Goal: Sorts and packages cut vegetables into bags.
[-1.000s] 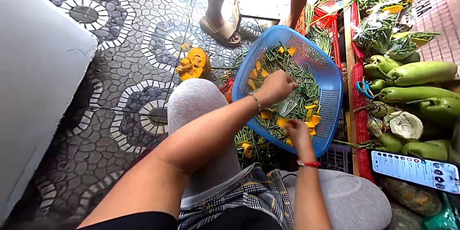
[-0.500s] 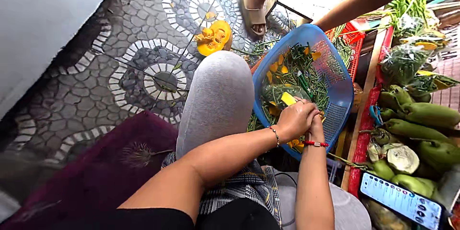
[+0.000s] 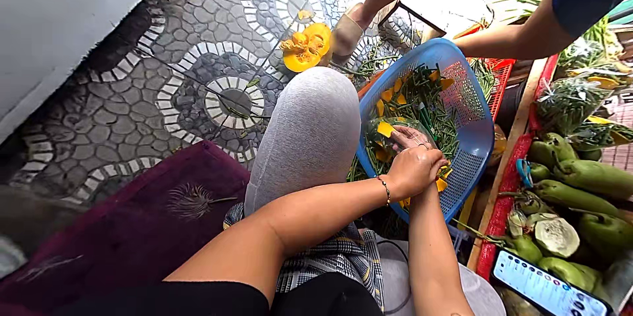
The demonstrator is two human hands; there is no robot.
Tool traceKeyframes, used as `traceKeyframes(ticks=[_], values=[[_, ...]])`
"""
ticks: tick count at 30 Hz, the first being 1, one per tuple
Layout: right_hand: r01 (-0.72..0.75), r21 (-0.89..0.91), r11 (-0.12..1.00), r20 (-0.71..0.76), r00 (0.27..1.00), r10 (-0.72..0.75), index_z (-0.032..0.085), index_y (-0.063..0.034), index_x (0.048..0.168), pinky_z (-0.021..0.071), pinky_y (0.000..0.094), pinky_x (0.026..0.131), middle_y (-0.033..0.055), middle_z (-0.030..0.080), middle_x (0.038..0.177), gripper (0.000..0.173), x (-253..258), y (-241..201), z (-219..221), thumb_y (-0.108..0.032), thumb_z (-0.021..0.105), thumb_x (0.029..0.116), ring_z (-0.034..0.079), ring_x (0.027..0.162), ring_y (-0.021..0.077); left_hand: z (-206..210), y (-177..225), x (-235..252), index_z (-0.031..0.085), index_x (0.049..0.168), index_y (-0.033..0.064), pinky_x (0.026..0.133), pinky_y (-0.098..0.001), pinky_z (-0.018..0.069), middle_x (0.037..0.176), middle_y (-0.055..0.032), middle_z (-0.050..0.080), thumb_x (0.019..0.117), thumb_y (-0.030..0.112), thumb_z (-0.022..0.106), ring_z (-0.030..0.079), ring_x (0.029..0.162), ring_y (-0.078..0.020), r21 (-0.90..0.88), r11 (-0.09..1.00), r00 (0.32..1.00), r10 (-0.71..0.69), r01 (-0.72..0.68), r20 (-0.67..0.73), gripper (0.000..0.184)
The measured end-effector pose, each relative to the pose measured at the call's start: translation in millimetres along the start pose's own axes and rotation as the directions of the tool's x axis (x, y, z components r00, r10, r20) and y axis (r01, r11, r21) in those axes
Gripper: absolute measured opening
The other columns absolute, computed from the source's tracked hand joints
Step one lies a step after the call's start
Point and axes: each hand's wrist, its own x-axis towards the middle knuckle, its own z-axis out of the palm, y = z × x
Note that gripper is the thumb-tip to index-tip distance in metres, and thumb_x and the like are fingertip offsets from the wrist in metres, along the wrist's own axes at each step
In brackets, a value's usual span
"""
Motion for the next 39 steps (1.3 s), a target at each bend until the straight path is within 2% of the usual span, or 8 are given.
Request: traceKeyframes(ticks=[8, 12, 17, 20, 24, 29, 35, 39], values=[[0.075, -0.082, 0.994, -0.054, 0.995, -0.079, 0.071, -0.0028, 0.124, 0.0546, 0.0285, 0.085, 0.0109, 0.074, 0.11, 0.027, 12, 7, 15, -0.011, 0.069, 0.0984, 0.068, 0.091, 0.0101, 0, 0, -1, 0.073, 0.1, -0.0033, 0.085, -0.0457, 0.055, 0.092, -0.0181, 0.07, 0.1059, 0.014, 0.055, 0.07, 0.092, -0.0309, 0.009, 1.0, 1.0, -0.004, 0.003, 0.015, 0.026], [0.12, -0.251, 0.961, -0.014, 0.992, -0.128, 0.07, -0.0037, 0.126, 0.0509, 0.0298, 0.077, 0.0111, 0.072, 0.106, 0.029, 12, -4, 14, -0.019, 0.063, 0.1032, 0.061, 0.079, 0.0102, -1, -2, 1, 0.073, 0.096, -0.0038, 0.083, -0.0457, 0.0556, 0.09, -0.0179, 0.068, 0.1043, 0.012, 0.058, 0.069, 0.09, -0.0312, 0.017, 1.0, 0.999, 0.018, -0.017, -0.027, 0.024], [0.05, -0.412, 0.91, 0.033, 0.999, -0.04, 0.069, -0.0085, 0.129, 0.0489, 0.048, 0.099, 0.0167, 0.071, 0.121, 0.032, 9, -23, 11, -0.029, 0.061, 0.1049, 0.067, 0.108, 0.0276, -6, -7, 4, 0.071, 0.094, -0.0034, 0.081, -0.0477, 0.0569, 0.086, -0.0169, 0.069, 0.1049, 0.014, 0.057, 0.07, 0.087, -0.0306, 0.037, 0.999, 0.997, 0.014, -0.012, -0.078, 0.024], [0.153, -0.413, 0.898, -0.171, 0.955, -0.241, 0.072, -0.0153, 0.117, 0.0555, 0.0465, 0.086, 0.0129, 0.069, 0.114, 0.02, -11, 0, 16, -0.025, 0.064, 0.1017, 0.067, 0.098, 0.0257, -28, 7, 14, 0.071, 0.101, -0.0033, 0.085, -0.0495, 0.0561, 0.091, -0.0167, 0.07, 0.1079, 0.017, 0.053, 0.069, 0.089, -0.0283, -0.094, 0.985, 0.987, -0.152, 0.147, -0.044, 0.028], [0.283, -0.405, 0.869, 0.105, 0.959, -0.263, 0.064, 0.0092, 0.124, 0.0533, 0.0543, 0.092, 0.0281, 0.067, 0.116, 0.027, -16, -46, -44, -0.005, 0.054, 0.1029, 0.068, 0.102, 0.036, -58, 11, 57, 0.068, 0.108, -0.0077, 0.084, -0.0456, 0.0531, 0.095, -0.0192, 0.068, 0.1089, 0.016, 0.049, 0.065, 0.086, -0.0256, -0.203, 0.934, 0.951, -0.307, 0.295, -0.028, 0.03], [0.544, 0.176, 0.82, -0.123, 0.839, -0.53, 0.062, 0.0034, 0.128, 0.0629, 0.0323, 0.084, 0.0088, 0.073, 0.11, 0.03, -53, -39, -113, -0.001, 0.058, 0.0989, 0.074, 0.092, 0.0143, -87, 9, 113, 0.066, 0.114, -0.0033, 0.073, -0.0353, 0.0519, 0.095, -0.0121, 0.064, 0.11, 0.021, 0.049, 0.058, 0.075, -0.0159, -0.139, 0.886, 0.894, -0.449, 0.443, -0.013, 0.03], [0.253, -0.052, 0.966, -0.141, 0.956, -0.258, 0.029, -0.0081, 0.161, 0.0457, 0.0615, 0.107, 0.0245, 0.047, 0.153, 0.112, -6, 62, -64, -0.013, 0.094, 0.0707, 0.051, 0.135, 0.0442, -101, 8, 147, 0.064, 0.117, -0.0029, 0.076, -0.0351, 0.0534, 0.096, -0.0117, 0.062, 0.1098, 0.024, 0.051, 0.059, 0.077, -0.016, 0.037, 0.901, 0.896, -0.433, 0.432, 0.094, 0.031], [0.283, 0.145, 0.948, -0.066, 0.959, -0.276, 0.008, -0.011, 0.165, 0.0436, 0.0568, 0.113, 0.0255, 0.046, 0.153, 0.136, 39, 69, -15, -0.008, 0.097, 0.0619, 0.051, 0.137, 0.0396, -99, -10, 154, 0.064, 0.104, 0.0075, 0.07, -0.0284, 0.0535, 0.082, 0.0027, 0.061, 0.1115, 0.038, 0.041, 0.058, 0.07, -0.0072, -0.12, 0.837, 0.825, -0.484, 0.533, 0.29, 0.039]])
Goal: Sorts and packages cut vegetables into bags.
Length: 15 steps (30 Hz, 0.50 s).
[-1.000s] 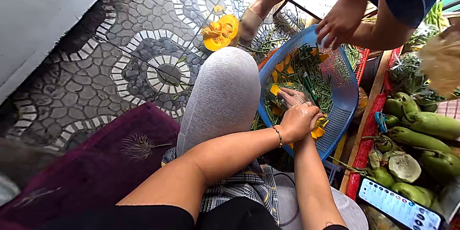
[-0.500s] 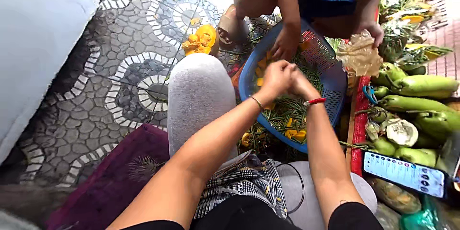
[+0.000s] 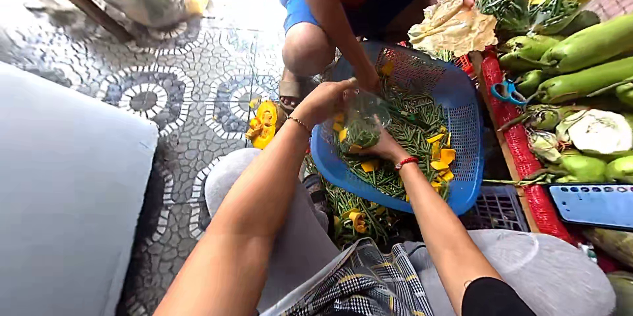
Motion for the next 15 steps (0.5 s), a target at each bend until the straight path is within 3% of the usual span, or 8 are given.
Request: traceKeyframes(ticks=[2, 5, 7, 9, 10, 12, 13, 15], values=[[0.06, 0.094, 0.994, -0.033, 0.998, -0.057, 0.008, -0.0091, 0.165, 0.0433, 0.0546, 0.114, 0.0252, 0.046, 0.153, 0.138, 8, 14, 11, -0.006, 0.098, 0.0593, 0.051, 0.137, 0.0372, 1, -24, 16, 0.066, 0.114, 0.0072, 0.076, -0.0355, 0.0552, 0.093, -0.0029, 0.067, 0.1106, 0.054, 0.028, 0.063, 0.081, -0.0132, -0.008, 0.999, 0.997, -0.047, 0.047, -0.067, 0.06], [0.148, 0.059, 0.987, -0.142, 0.98, -0.139, 0.025, 0.0012, 0.159, 0.0434, 0.053, 0.114, 0.0268, 0.051, 0.148, 0.12, 8, 26, 14, -0.017, 0.098, 0.0645, 0.052, 0.136, 0.0362, 6, -66, 32, 0.053, 0.145, 0.0004, 0.106, -0.0534, 0.0459, 0.139, -0.0228, 0.06, 0.1111, 0.054, 0.013, 0.058, 0.127, -0.0332, 0.181, 0.98, 0.996, -0.078, 0.083, -0.035, 0.075], [0.164, 0.01, 0.986, -0.23, 0.96, -0.157, 0.047, 0.0053, 0.145, 0.0446, 0.0537, 0.112, 0.0271, 0.056, 0.141, 0.097, 5, 30, 16, -0.025, 0.097, 0.0679, 0.055, 0.132, 0.0372, 17, -92, 41, 0.053, 0.145, -0.0007, 0.109, -0.0549, 0.0442, 0.143, -0.0246, 0.058, 0.1113, 0.053, 0.011, 0.055, 0.133, -0.0358, 0.269, 0.961, 0.998, -0.057, 0.06, -0.021, 0.076], [0.176, -0.004, 0.984, -0.274, 0.946, -0.17, 0.053, 0.0061, 0.139, 0.0452, 0.0547, 0.111, 0.028, 0.054, 0.142, 0.091, 3, 34, 19, -0.027, 0.097, 0.0671, 0.054, 0.131, 0.0391, 32, -105, 38, 0.049, 0.15, 0.0014, 0.115, -0.0575, 0.0383, 0.151, -0.0234, 0.052, 0.1092, 0.059, 0.011, 0.049, 0.14, -0.0368, 0.314, 0.948, 0.999, -0.05, 0.052, -0.013, 0.08], [0.184, 0.007, 0.983, -0.273, 0.946, -0.176, 0.048, 0.0055, 0.144, 0.0438, 0.0543, 0.113, 0.0286, 0.046, 0.149, 0.099, 2, 35, 21, -0.028, 0.097, 0.0653, 0.05, 0.136, 0.0397, 41, -108, 32, 0.046, 0.153, 0.0031, 0.116, -0.0575, 0.0376, 0.154, -0.0219, 0.049, 0.1081, 0.062, 0.01, 0.047, 0.142, -0.036, 0.322, 0.946, 0.999, -0.042, 0.046, -0.019, 0.082], [0.19, 0.029, 0.981, -0.203, 0.962, -0.18, 0.021, 0.0015, 0.161, 0.0346, 0.053, 0.121, 0.0271, 0.021, 0.166, 0.129, 1, 35, 21, -0.026, 0.098, 0.0623, 0.032, 0.151, 0.039, 52, -117, 30, 0.044, 0.154, 0.0038, 0.116, -0.0547, 0.0379, 0.156, -0.0203, 0.047, 0.1075, 0.063, 0.008, 0.047, 0.142, -0.0331, 0.258, 0.965, 0.998, -0.044, 0.054, -0.047, 0.083], [0.205, 0.025, 0.978, -0.178, 0.964, -0.197, 0.011, -0.0008, 0.164, 0.033, 0.0524, 0.122, 0.0258, 0.019, 0.168, 0.137, 1, 35, 21, -0.025, 0.099, 0.0617, 0.03, 0.153, 0.0375, 53, -120, 30, 0.047, 0.151, 0.0024, 0.114, -0.0532, 0.0404, 0.152, -0.0212, 0.05, 0.1075, 0.062, 0.005, 0.05, 0.139, -0.0324, 0.238, 0.97, 0.998, -0.039, 0.05, -0.051, 0.084], [0.232, 0.021, 0.973, -0.153, 0.962, -0.226, 0.012, -0.0017, 0.164, 0.0362, 0.0523, 0.12, 0.0251, 0.036, 0.161, 0.133, 3, 37, 20, -0.023, 0.098, 0.0642, 0.041, 0.147, 0.0355, 53, -118, 29, 0.052, 0.143, -0.0007, 0.108, -0.0524, 0.046, 0.143, -0.0237, 0.056, 0.1069, 0.062, 0.002, 0.057, 0.129, -0.033, 0.258, 0.965, 0.999, -0.03, 0.039, -0.039, 0.088]])
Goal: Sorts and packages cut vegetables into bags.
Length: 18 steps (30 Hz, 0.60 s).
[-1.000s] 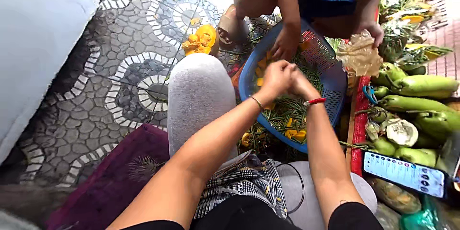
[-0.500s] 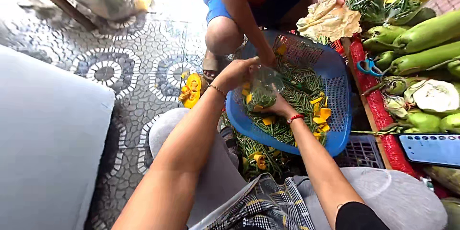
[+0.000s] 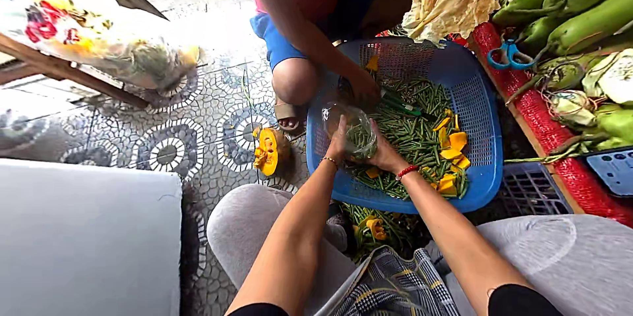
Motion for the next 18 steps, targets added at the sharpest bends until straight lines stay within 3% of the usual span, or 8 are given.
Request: traceKeyframes(ticks=[3, 6, 8, 9, 11, 13, 15, 18], values=[[0.001, -0.036, 0.999, -0.062, 0.998, -0.003, 0.052, 0.0054, 0.142, 0.0459, 0.0555, 0.11, 0.0262, 0.058, 0.139, 0.085, -2, 2, 3, -0.015, 0.093, 0.0706, 0.058, 0.129, 0.038, -6, 9, -6, 0.057, 0.14, -0.0001, 0.106, -0.0541, 0.0454, 0.142, -0.0242, 0.057, 0.1058, 0.065, 0.003, 0.057, 0.127, -0.0356, 0.039, 0.999, 0.999, -0.018, 0.016, 0.04, 0.091], [0.01, -0.032, 0.999, -0.151, 0.988, -0.015, 0.06, 0.0081, 0.132, 0.0479, 0.0553, 0.108, 0.0279, 0.061, 0.134, 0.065, -4, 0, 3, -0.006, 0.088, 0.0747, 0.061, 0.125, 0.0391, -9, 1, -2, 0.054, 0.142, 0.0005, 0.103, -0.048, 0.0488, 0.136, -0.0216, 0.06, 0.1054, 0.061, -0.005, 0.06, 0.121, -0.0281, -0.113, 0.993, 0.999, -0.012, 0.017, 0.047, 0.092], [0.003, -0.054, 0.999, -0.152, 0.988, -0.011, 0.054, 0.0084, 0.139, 0.0469, 0.0555, 0.108, 0.0292, 0.058, 0.138, 0.076, -7, -4, 1, -0.009, 0.088, 0.0745, 0.059, 0.128, 0.0402, -8, -11, 3, 0.052, 0.145, 0.0008, 0.105, -0.0478, 0.0478, 0.139, -0.0217, 0.06, 0.1042, 0.062, -0.008, 0.059, 0.125, -0.0285, -0.214, 0.977, 1.0, -0.02, 0.022, 0.009, 0.095], [0.006, -0.071, 0.997, -0.12, 0.993, -0.014, 0.042, 0.0074, 0.149, 0.043, 0.0548, 0.113, 0.0294, 0.051, 0.147, 0.093, -7, -6, -1, -0.016, 0.09, 0.0737, 0.053, 0.135, 0.04, -7, -14, 4, 0.05, 0.148, 0.0018, 0.109, -0.0489, 0.0448, 0.145, -0.0216, 0.056, 0.1041, 0.062, -0.008, 0.055, 0.131, -0.0298, -0.222, 0.975, 1.0, -0.024, 0.026, 0.008, 0.094], [0.011, -0.103, 0.995, -0.019, 1.0, -0.013, 0.014, 0.0012, 0.163, 0.032, 0.0522, 0.122, 0.0244, 0.024, 0.167, 0.127, -6, -12, -5, -0.027, 0.095, 0.0689, 0.032, 0.152, 0.0369, -3, -11, 2, 0.046, 0.152, 0.006, 0.113, -0.0511, 0.0396, 0.155, -0.0184, 0.048, 0.1048, 0.06, -0.007, 0.047, 0.14, -0.0303, -0.191, 0.981, 1.0, -0.017, 0.021, 0.026, 0.09], [0.033, -0.157, 0.987, 0.046, 0.999, -0.026, 0.008, -0.0016, 0.164, 0.0326, 0.0542, 0.121, 0.0257, 0.025, 0.166, 0.131, -2, -16, -8, -0.024, 0.095, 0.069, 0.034, 0.151, 0.0392, 0, -6, -1, 0.043, 0.156, 0.0083, 0.115, -0.0503, 0.0366, 0.16, -0.0145, 0.044, 0.1059, 0.06, -0.004, 0.044, 0.144, -0.0285, -0.146, 0.989, 0.999, -0.005, 0.01, 0.039, 0.086], [0.033, -0.214, 0.976, 0.069, 0.997, -0.019, 0.021, -0.0007, 0.162, 0.0394, 0.0586, 0.114, 0.0286, 0.045, 0.154, 0.109, -1, -19, -10, -0.01, 0.087, 0.0765, 0.048, 0.14, 0.0434, 0, -1, -6, 0.037, 0.157, 0.0047, 0.116, -0.0502, 0.0351, 0.161, -0.0177, 0.041, 0.108, 0.058, 0.0, 0.042, 0.144, -0.0301, -0.121, 0.993, 0.999, -0.007, 0.01, 0.032, 0.081], [0.039, -0.187, 0.982, 0.003, 0.999, -0.039, 0.056, 0.0058, 0.14, 0.0467, 0.0561, 0.108, 0.0264, 0.056, 0.143, 0.065, -4, -20, -10, 0.002, 0.079, 0.0799, 0.058, 0.129, 0.04, 2, 3, -5, 0.052, 0.141, -0.0023, 0.105, -0.0495, 0.0455, 0.139, -0.025, 0.056, 0.1103, 0.055, 0.006, 0.056, 0.124, -0.0313, -0.1, 0.995, 0.998, -0.029, 0.023, -0.059, 0.08]])
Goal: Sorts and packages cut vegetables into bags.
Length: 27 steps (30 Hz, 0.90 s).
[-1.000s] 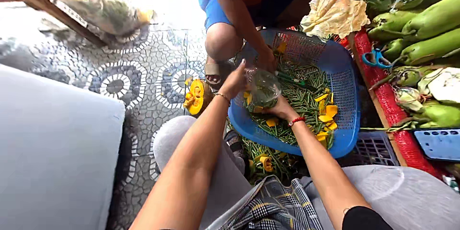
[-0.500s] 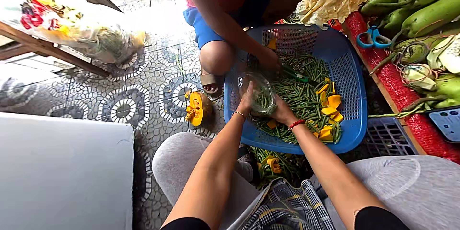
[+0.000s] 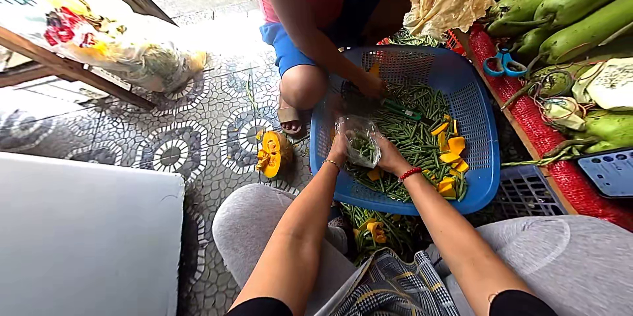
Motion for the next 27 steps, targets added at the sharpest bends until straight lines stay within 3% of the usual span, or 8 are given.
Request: traceKeyframes(ticks=[5, 9, 12, 14, 17, 20, 24, 27], values=[[-0.031, 0.068, 0.997, -0.016, 0.999, 0.032, 0.058, 0.0005, 0.142, 0.0436, 0.0527, 0.113, 0.0188, 0.05, 0.154, 0.059, -3, 3, 5, 0.007, 0.07, 0.085, 0.054, 0.136, 0.0351, -8, 20, 14, 0.058, 0.133, -0.002, 0.094, -0.0409, 0.0505, 0.126, -0.0189, 0.064, 0.1067, 0.059, -0.004, 0.061, 0.111, -0.0228, -0.181, 0.982, 0.999, 0.047, -0.049, -0.017, 0.09], [-0.061, 0.04, 0.997, 0.034, 0.998, 0.06, 0.051, -0.0032, 0.149, 0.0414, 0.0512, 0.116, 0.0162, 0.047, 0.157, 0.063, -1, -2, -2, 0.006, 0.067, 0.0889, 0.051, 0.139, 0.033, -37, 92, -6, 0.051, 0.147, 0.0018, 0.106, -0.0547, 0.0437, 0.144, -0.0199, 0.058, 0.1004, 0.075, 0.003, 0.056, 0.132, -0.0316, 0.028, 0.999, 0.997, -0.018, 0.016, 0.078, 0.099], [-0.138, 0.069, 0.988, 0.054, 0.989, 0.134, 0.037, -0.0075, 0.159, 0.0439, 0.0566, 0.113, 0.0211, 0.056, 0.147, 0.082, 3, -5, -3, -0.001, 0.076, 0.0864, 0.056, 0.134, 0.0361, -46, 133, -55, 0.047, 0.149, 0.0004, 0.103, -0.0599, 0.046, 0.138, -0.0242, 0.059, 0.1075, 0.052, 0.045, 0.057, 0.125, -0.0381, 0.453, 0.885, 0.972, -0.008, -0.102, 0.235, 0.066], [-0.173, 0.076, 0.982, 0.072, 0.983, 0.167, 0.038, -0.0071, 0.158, 0.0424, 0.0543, 0.115, 0.0213, 0.058, 0.145, 0.084, 7, -7, -7, -0.006, 0.078, 0.0847, 0.056, 0.135, 0.0342, -44, 136, -70, 0.05, 0.144, -0.0035, 0.095, -0.0605, 0.051, 0.12, -0.0279, 0.066, 0.0958, 0.032, 0.076, 0.065, 0.108, -0.0413, 0.608, 0.782, 0.984, 0.036, -0.137, 0.176, 0.065], [-0.168, 0.048, 0.985, 0.12, 0.98, 0.161, 0.039, -0.0041, 0.157, 0.0392, 0.0495, 0.118, 0.0193, 0.055, 0.149, 0.083, 9, -14, -11, -0.01, 0.079, 0.0851, 0.053, 0.138, 0.0301, -45, 113, -63, 0.062, 0.123, -0.0051, 0.081, -0.0495, 0.0559, 0.099, -0.0221, 0.068, 0.1047, 0.021, 0.063, 0.067, 0.083, -0.0304, 0.533, 0.836, 0.991, 0.126, -0.134, 0.051, 0.032], [-0.202, -0.089, 0.975, 0.23, 0.948, 0.218, 0.02, -0.0074, 0.164, 0.0298, 0.0499, 0.124, 0.0186, 0.035, 0.164, 0.105, 6, -22, -22, -0.007, 0.083, 0.0797, 0.036, 0.151, 0.0319, -38, 103, -47, 0.065, 0.11, -0.0035, 0.073, -0.0383, 0.0558, 0.089, -0.0141, 0.064, 0.1099, 0.026, 0.052, 0.062, 0.073, -0.0187, 0.305, 0.948, 0.993, 0.113, -0.095, -0.044, 0.032], [-0.396, -0.37, 0.84, 0.054, 0.894, 0.445, 0.019, -0.011, 0.165, 0.0176, 0.0707, 0.121, 0.0275, 0.022, 0.167, 0.098, -2, -34, -47, 0.003, 0.07, 0.0831, 0.016, 0.155, 0.0476, -30, 110, -43, 0.064, 0.11, -0.0044, 0.071, -0.0432, 0.0525, 0.086, -0.0165, 0.062, 0.1111, 0.025, 0.049, 0.059, 0.07, -0.0229, 0.338, 0.929, 0.979, 0.187, -0.15, -0.081, 0.033], [-0.604, -0.371, 0.705, -0.091, 0.779, 0.62, 0.019, -0.0159, 0.166, 0.0187, 0.0729, 0.117, 0.0285, 0.015, 0.168, 0.085, -7, -12, -47, -0.027, 0.068, 0.0969, 0.013, 0.154, 0.0513, -30, 111, -40, 0.066, 0.107, -0.0033, 0.071, -0.0431, 0.0504, 0.085, -0.0148, 0.062, 0.1098, 0.024, 0.052, 0.058, 0.071, -0.0223, 0.364, 0.915, 0.974, 0.214, -0.172, -0.077, 0.031]])
